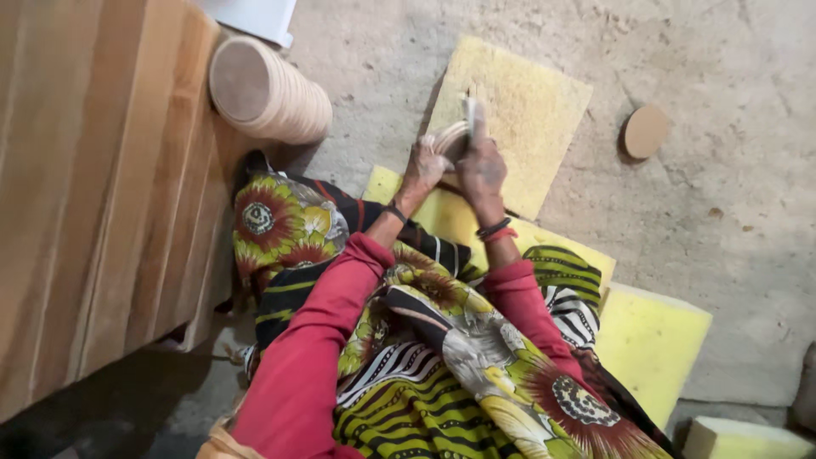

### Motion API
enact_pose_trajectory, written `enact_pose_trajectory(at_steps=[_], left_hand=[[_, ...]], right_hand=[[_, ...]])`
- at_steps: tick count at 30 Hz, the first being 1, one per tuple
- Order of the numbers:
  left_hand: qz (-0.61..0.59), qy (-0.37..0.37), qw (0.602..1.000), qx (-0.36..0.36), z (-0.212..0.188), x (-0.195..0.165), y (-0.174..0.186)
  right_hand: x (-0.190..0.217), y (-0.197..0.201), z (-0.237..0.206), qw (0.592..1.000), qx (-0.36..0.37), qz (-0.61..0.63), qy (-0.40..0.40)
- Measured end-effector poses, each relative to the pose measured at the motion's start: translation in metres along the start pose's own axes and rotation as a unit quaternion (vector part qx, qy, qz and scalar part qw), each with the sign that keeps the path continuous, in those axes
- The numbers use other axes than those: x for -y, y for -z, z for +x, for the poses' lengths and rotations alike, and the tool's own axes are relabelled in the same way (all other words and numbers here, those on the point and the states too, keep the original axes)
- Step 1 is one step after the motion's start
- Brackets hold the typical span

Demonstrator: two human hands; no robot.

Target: The person sits on the floor and sands small round wooden pieces using a sanding block. They hold each piece in one hand and rub the sanding block over the surfaces, then place the finished pieces into a nearby stack.

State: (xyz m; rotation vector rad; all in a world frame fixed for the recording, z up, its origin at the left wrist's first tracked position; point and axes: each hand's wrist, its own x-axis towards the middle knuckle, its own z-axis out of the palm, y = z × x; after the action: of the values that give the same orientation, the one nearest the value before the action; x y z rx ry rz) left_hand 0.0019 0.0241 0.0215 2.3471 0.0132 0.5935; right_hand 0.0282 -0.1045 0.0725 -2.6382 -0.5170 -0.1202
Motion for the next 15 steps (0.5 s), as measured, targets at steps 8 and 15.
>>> enact_pose_trajectory(at_steps=[8, 15], left_hand=[[-0.495, 0.244, 0.834, 0.034, 0.002, -0.017, 0.012], [-0.285, 0.312, 0.902, 0.088, 0.003, -0.002, -0.002]], right_hand=[[0.018, -0.008, -0.042, 1.0, 0.016, -0.013, -0.02], [-0.013, 0.006, 0.008, 0.997, -0.049, 0.021, 0.052]])
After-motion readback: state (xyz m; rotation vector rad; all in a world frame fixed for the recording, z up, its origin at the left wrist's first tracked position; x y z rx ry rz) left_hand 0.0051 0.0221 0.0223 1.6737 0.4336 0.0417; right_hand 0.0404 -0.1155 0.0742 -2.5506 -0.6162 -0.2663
